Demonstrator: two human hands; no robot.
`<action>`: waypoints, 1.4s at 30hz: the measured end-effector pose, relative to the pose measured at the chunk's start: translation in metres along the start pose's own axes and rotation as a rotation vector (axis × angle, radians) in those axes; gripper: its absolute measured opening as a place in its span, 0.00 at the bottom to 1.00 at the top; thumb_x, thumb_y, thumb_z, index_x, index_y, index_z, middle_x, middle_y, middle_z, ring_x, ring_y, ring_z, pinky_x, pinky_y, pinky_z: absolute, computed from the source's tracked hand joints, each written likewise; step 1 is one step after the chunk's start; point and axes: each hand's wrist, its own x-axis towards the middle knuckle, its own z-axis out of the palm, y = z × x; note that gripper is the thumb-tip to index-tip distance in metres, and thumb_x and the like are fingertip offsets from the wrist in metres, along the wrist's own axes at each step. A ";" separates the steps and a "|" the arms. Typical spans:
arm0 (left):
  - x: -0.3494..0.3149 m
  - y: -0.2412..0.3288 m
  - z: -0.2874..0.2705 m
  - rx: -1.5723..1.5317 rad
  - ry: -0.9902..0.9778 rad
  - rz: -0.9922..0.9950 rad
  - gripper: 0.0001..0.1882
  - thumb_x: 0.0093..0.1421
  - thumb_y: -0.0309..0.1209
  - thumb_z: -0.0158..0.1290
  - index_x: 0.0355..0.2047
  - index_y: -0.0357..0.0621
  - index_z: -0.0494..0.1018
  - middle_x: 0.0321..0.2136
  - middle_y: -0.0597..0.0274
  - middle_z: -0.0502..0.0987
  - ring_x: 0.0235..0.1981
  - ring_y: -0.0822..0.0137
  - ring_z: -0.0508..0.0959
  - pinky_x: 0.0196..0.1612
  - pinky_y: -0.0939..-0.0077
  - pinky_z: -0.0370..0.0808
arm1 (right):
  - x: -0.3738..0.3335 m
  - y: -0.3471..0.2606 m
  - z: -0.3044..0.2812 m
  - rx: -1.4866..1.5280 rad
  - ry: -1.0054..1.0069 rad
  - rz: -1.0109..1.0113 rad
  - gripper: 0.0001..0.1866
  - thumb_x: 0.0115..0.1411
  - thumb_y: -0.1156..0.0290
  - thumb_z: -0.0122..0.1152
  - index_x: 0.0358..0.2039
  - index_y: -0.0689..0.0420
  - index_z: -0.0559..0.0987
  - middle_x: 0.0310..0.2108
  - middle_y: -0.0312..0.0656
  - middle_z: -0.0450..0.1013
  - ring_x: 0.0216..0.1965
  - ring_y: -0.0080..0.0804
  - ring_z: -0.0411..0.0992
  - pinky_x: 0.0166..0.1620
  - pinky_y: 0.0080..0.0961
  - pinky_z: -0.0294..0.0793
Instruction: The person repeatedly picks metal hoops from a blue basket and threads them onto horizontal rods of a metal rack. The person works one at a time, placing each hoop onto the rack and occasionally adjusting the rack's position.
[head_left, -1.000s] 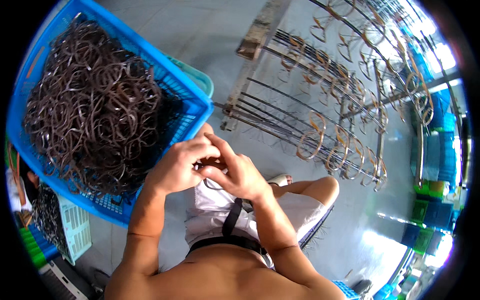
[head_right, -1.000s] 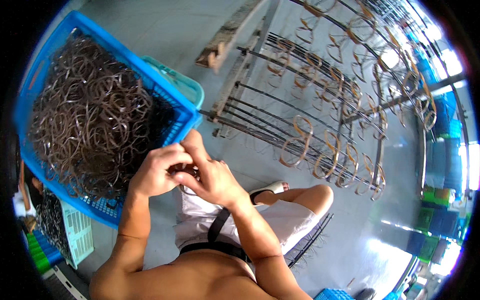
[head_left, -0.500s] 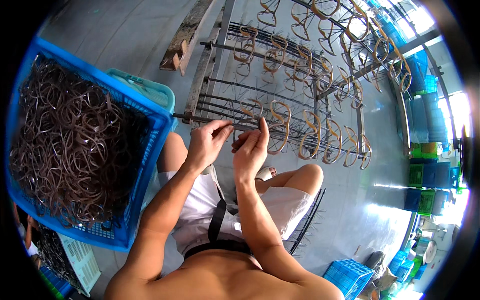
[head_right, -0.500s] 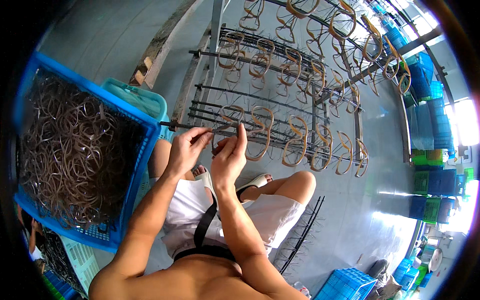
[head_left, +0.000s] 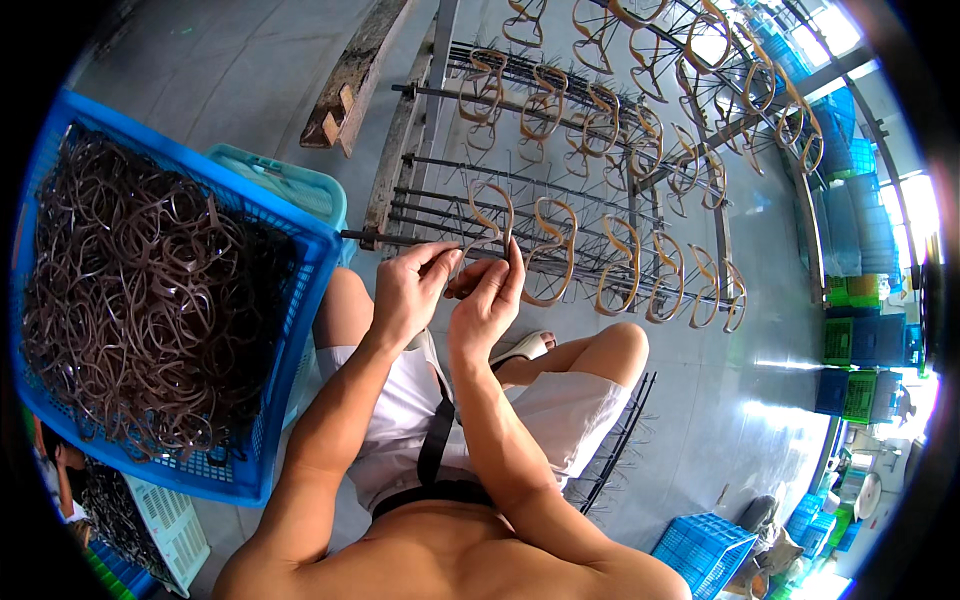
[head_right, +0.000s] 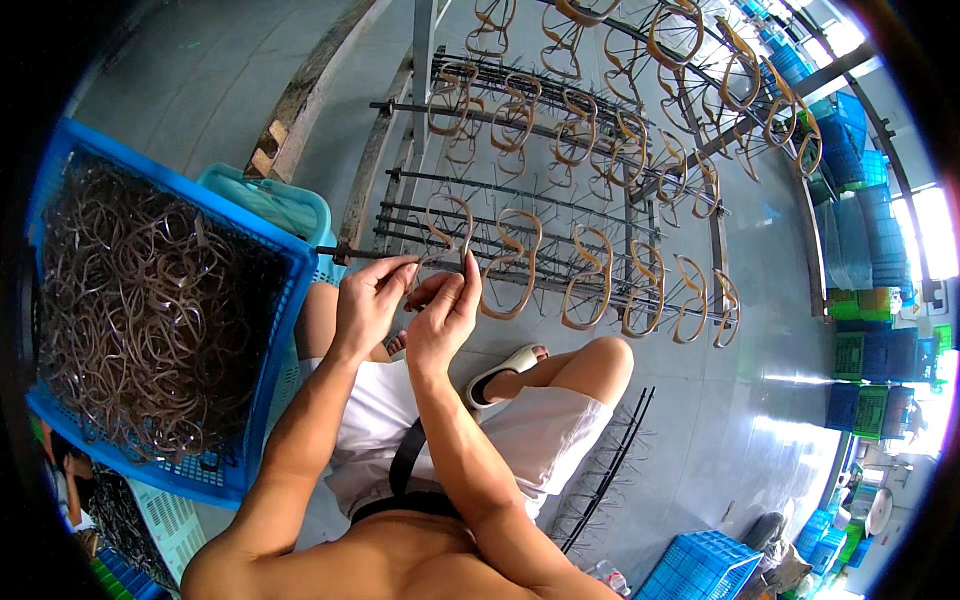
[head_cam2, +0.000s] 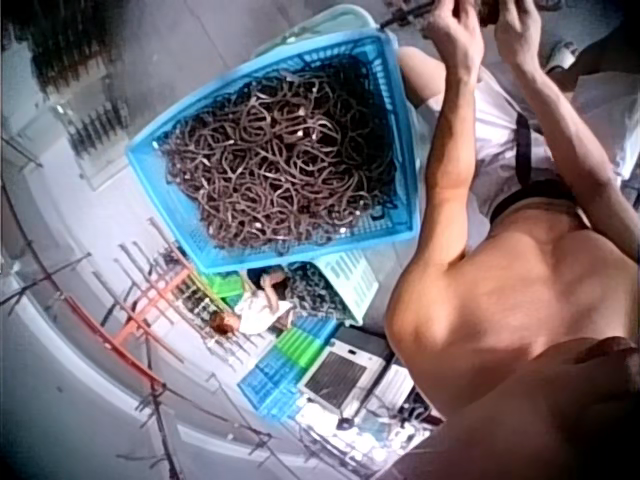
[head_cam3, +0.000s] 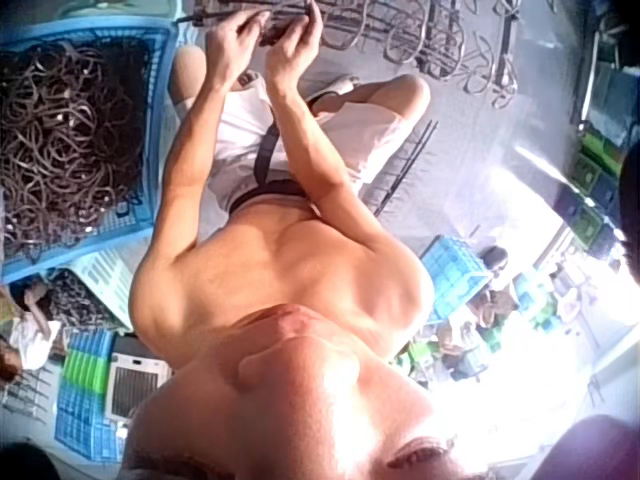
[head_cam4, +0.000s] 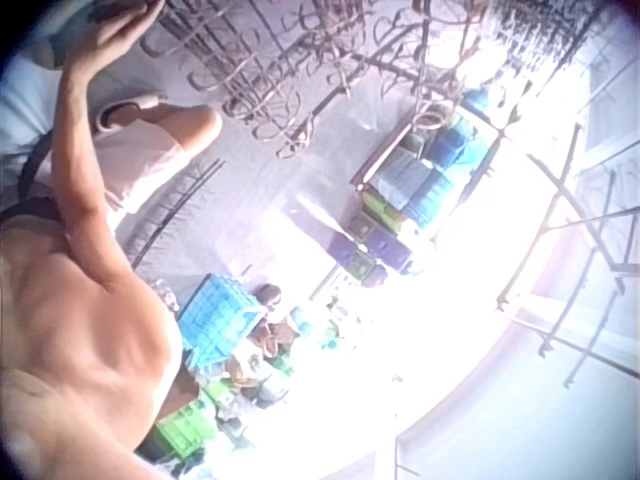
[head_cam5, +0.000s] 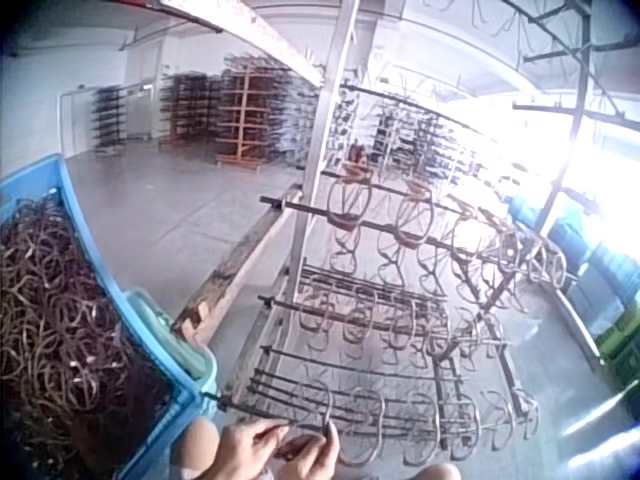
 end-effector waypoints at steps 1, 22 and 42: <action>0.000 0.002 0.000 -0.013 0.001 -0.012 0.10 0.58 0.28 0.53 0.38 0.34 0.76 0.27 0.53 0.80 0.27 0.70 0.80 0.30 0.79 0.75 | 0.001 0.000 0.000 0.007 -0.004 0.005 0.17 0.69 0.68 0.38 0.55 0.60 0.62 0.21 0.34 0.65 0.17 0.18 0.61 0.20 0.17 0.66; 0.000 -0.005 0.000 -0.034 -0.050 0.007 0.10 0.61 0.25 0.50 0.41 0.34 0.75 0.26 0.61 0.79 0.26 0.77 0.75 0.29 0.84 0.72 | 0.000 -0.003 0.004 0.203 -0.018 0.080 0.18 0.68 0.71 0.39 0.56 0.62 0.62 0.20 0.32 0.64 0.19 0.15 0.60 0.21 0.14 0.63; -0.005 -0.031 -0.005 -0.372 -0.260 -0.087 0.16 0.63 0.22 0.45 0.51 0.38 0.70 0.36 0.61 0.78 0.37 0.77 0.75 0.43 0.83 0.73 | -0.002 -0.011 -0.002 -0.228 -0.174 0.037 0.18 0.67 0.72 0.41 0.56 0.61 0.64 0.19 0.33 0.67 0.21 0.15 0.62 0.26 0.14 0.65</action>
